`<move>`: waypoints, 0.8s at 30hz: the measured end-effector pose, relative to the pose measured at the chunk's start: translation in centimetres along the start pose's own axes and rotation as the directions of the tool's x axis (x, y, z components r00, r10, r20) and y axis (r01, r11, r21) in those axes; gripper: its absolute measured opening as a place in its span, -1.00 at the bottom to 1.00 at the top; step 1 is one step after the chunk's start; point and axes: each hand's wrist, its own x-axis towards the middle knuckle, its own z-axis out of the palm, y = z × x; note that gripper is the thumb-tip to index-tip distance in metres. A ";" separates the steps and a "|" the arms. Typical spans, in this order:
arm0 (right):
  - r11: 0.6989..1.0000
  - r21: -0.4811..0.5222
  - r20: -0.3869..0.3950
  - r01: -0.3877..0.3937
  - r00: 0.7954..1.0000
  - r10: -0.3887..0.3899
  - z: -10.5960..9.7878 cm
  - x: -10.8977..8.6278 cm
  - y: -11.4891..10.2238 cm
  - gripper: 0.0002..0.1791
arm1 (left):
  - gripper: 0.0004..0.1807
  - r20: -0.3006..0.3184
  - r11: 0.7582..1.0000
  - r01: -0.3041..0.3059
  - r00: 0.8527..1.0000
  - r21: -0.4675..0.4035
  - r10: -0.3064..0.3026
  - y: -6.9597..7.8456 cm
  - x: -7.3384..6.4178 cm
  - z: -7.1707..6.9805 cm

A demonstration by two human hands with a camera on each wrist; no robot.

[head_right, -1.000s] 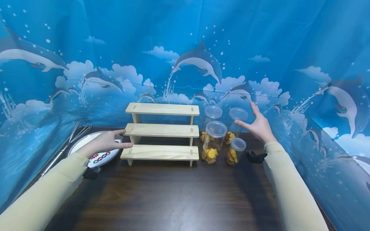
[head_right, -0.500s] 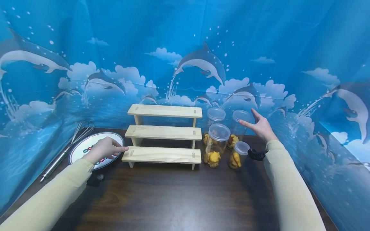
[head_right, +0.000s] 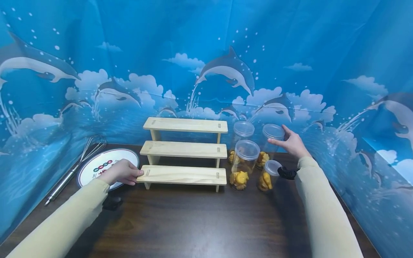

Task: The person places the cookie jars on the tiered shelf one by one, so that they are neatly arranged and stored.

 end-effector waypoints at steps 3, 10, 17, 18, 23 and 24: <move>0.999 0.047 0.004 -0.024 1.000 0.024 0.0 -0.3 0.4 0.13 | -0.65 0.009 1.000 0.002 1.000 -0.025 -0.002 0.0 -0.1 0.2; 0.989 0.136 -0.005 -0.052 0.999 0.053 0.3 -0.9 0.5 0.07 | -0.65 0.037 0.997 0.024 0.999 -0.079 -0.021 0.0 0.1 0.3; 0.978 0.204 -0.128 -0.035 0.990 0.062 0.9 -0.9 0.2 0.06 | -0.63 0.049 0.985 0.065 0.997 -0.158 -0.058 -0.4 0.6 0.0; 0.977 0.212 -0.152 -0.032 0.986 0.065 1.0 -0.9 0.2 0.06 | -0.63 0.051 0.984 0.069 0.997 -0.162 -0.061 -0.5 0.7 0.0; 0.967 0.252 -0.232 -0.027 0.969 0.088 0.9 -1.2 0.1 0.05 | -0.61 0.052 0.986 0.073 0.996 -0.151 -0.066 -0.5 0.8 0.1; 0.967 0.255 -0.243 -0.025 0.966 0.090 0.9 -1.3 0.0 0.05 | -0.62 0.049 0.986 0.071 0.997 -0.147 -0.065 -0.5 0.8 0.1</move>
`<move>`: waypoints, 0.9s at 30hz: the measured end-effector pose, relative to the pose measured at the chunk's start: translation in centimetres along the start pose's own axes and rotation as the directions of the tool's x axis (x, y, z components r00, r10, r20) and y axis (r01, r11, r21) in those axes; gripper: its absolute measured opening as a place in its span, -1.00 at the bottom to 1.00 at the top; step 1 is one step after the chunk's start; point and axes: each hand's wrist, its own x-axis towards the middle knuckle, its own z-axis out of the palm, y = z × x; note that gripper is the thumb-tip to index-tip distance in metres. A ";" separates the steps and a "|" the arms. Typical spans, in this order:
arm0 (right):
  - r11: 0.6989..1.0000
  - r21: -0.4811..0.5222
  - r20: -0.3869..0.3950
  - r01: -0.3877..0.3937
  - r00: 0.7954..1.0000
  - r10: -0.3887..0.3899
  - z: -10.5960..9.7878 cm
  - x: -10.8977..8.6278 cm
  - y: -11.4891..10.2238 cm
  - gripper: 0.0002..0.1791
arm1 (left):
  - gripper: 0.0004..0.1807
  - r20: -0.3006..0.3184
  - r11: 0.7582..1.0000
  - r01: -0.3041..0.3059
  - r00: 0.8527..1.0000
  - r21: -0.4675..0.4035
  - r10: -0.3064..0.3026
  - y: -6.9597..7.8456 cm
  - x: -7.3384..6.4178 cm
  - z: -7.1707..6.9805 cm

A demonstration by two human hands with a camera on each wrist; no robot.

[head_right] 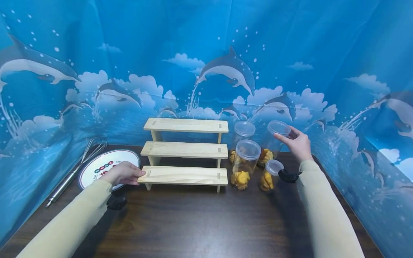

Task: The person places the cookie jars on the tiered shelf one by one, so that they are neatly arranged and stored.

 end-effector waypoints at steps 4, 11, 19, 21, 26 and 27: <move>1.000 -0.007 -0.040 0.019 0.999 -0.019 -0.6 -0.3 -0.7 0.05 | -0.64 -0.012 1.000 -0.013 1.000 0.004 0.013 0.2 0.0 0.1; 0.998 0.010 -0.109 0.059 0.992 -0.057 -1.5 -0.8 -2.9 0.02 | -0.69 -0.012 1.000 -0.019 1.000 0.020 0.019 0.5 -0.1 0.1; 0.995 0.032 -0.205 0.096 0.975 -0.088 -3.2 -2.1 -6.2 -0.04 | -0.71 -0.012 0.997 -0.040 0.999 0.067 0.041 0.7 0.3 0.2; 0.993 0.024 -0.228 0.113 0.968 -0.105 -3.8 -2.4 -7.1 -0.06 | -0.71 0.007 0.997 -0.040 0.999 0.060 0.040 0.5 0.8 0.0; 0.990 0.029 -0.286 0.141 0.950 -0.127 -4.9 -3.0 -9.4 -0.12 | -0.70 0.004 0.997 -0.039 0.999 0.071 0.038 0.6 0.8 -0.1; 0.988 0.035 -0.298 0.148 0.945 -0.131 -5.1 -3.1 -9.8 -0.13 | -0.69 -0.013 0.996 -0.033 0.999 0.083 0.034 0.7 0.6 0.0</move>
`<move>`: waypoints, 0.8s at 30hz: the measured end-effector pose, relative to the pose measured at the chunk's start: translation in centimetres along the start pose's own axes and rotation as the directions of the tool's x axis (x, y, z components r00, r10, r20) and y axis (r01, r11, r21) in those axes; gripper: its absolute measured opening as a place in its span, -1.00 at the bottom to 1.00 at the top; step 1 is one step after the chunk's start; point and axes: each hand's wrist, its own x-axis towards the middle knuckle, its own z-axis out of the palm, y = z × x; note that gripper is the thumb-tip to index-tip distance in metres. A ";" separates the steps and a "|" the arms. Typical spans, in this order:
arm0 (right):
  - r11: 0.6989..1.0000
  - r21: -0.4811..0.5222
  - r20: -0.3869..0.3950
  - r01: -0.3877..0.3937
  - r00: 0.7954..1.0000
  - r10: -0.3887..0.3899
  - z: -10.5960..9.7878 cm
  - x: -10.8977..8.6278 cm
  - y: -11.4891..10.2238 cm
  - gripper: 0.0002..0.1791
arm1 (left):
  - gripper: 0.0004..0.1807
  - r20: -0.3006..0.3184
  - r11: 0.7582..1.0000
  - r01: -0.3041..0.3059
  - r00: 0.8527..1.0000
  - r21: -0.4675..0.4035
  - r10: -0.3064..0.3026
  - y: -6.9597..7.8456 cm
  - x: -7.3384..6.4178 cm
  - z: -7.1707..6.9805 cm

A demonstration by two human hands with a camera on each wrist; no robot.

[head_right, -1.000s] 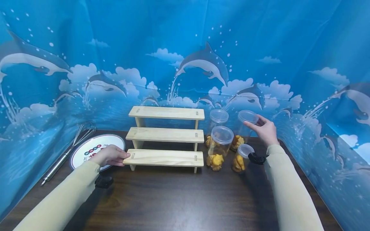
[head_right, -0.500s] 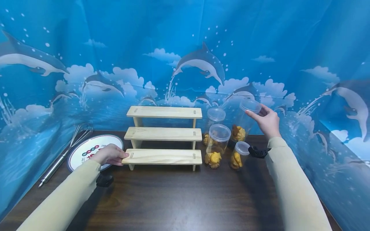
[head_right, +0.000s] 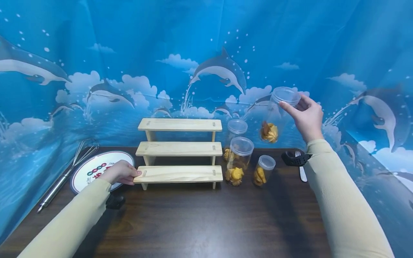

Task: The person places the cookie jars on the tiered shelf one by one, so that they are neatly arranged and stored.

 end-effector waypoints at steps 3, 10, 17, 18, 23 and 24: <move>0.998 0.049 -0.030 0.027 0.999 -0.026 -0.1 0.1 -1.3 -0.22 | -0.69 -0.016 1.000 -0.004 1.000 0.012 0.005 0.1 -0.4 -0.1; 0.980 0.168 -0.079 0.106 0.993 -0.094 0.1 0.6 -4.2 -0.37 | -0.68 -0.024 1.000 -0.007 1.000 0.021 0.008 0.1 -0.3 -0.4; 0.959 0.217 -0.092 0.182 0.982 -0.165 2.0 0.6 -6.3 -0.38 | -0.73 -0.025 1.000 0.001 1.000 0.029 0.000 0.6 -0.7 0.0; 0.958 0.216 -0.087 0.186 0.981 -0.171 2.4 0.6 -6.6 -0.38 | -0.74 -0.026 1.000 0.002 1.000 0.029 -0.002 0.7 -0.7 0.0; 0.958 0.206 -0.057 0.199 0.980 -0.191 4.2 0.3 -7.7 -0.36 | -0.74 -0.022 1.000 0.006 1.000 0.023 -0.006 0.8 -0.7 0.3; 0.958 0.205 -0.050 0.198 0.980 -0.192 4.6 0.3 -8.0 -0.36 | -0.74 -0.020 1.000 0.006 1.000 0.020 -0.006 0.8 -0.8 0.3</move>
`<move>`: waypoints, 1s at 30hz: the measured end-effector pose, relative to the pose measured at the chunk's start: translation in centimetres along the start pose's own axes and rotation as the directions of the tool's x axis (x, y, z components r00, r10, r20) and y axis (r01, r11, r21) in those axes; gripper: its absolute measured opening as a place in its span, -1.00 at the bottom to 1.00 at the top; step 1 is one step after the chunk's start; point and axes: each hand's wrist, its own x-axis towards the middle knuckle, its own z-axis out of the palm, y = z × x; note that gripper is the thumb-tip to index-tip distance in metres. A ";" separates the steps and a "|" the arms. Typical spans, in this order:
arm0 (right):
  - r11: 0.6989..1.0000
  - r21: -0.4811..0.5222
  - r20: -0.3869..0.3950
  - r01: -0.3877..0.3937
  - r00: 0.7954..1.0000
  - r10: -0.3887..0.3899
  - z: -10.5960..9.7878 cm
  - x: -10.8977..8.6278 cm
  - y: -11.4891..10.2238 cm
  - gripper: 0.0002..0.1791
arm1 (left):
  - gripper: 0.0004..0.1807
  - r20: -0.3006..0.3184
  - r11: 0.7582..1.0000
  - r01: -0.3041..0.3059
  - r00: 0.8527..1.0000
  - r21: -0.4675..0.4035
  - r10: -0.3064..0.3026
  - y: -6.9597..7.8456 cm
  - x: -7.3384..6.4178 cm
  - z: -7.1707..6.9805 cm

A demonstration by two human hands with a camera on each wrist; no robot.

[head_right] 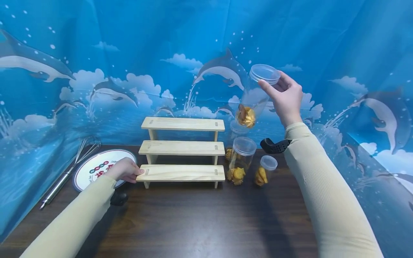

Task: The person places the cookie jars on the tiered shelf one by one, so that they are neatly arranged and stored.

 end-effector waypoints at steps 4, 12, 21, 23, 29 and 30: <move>1.000 0.009 0.035 -0.005 0.999 0.004 2.1 0.0 -0.5 -0.35 | -0.73 -0.011 1.000 0.002 1.000 0.003 -0.002 -0.3 -0.2 -0.1; 0.994 0.107 0.050 -0.010 0.999 0.005 6.6 -0.3 -0.5 -0.33 | -0.73 -0.055 1.000 -0.005 0.998 0.017 0.006 -0.5 -0.3 0.2; 0.985 0.173 0.105 -0.005 0.994 -0.013 10.7 -0.5 -1.2 -0.29 | -0.76 -0.074 0.998 0.056 0.996 0.031 -0.054 0.5 0.4 0.3; 0.984 0.179 0.117 -0.004 0.993 -0.017 11.9 -0.6 -1.4 -0.28 | -0.74 -0.069 0.997 0.065 0.996 0.032 -0.063 0.3 0.4 0.2; 0.983 0.181 0.170 -0.005 0.985 -0.026 15.5 -0.6 -2.1 -0.23 | -0.73 -0.064 0.997 0.046 0.997 0.063 -0.042 0.3 0.1 0.2; 0.984 0.180 0.181 -0.005 0.983 -0.028 16.1 -0.6 -2.2 -0.22 | -0.73 -0.063 0.997 0.042 0.997 0.069 -0.038 0.3 0.1 0.3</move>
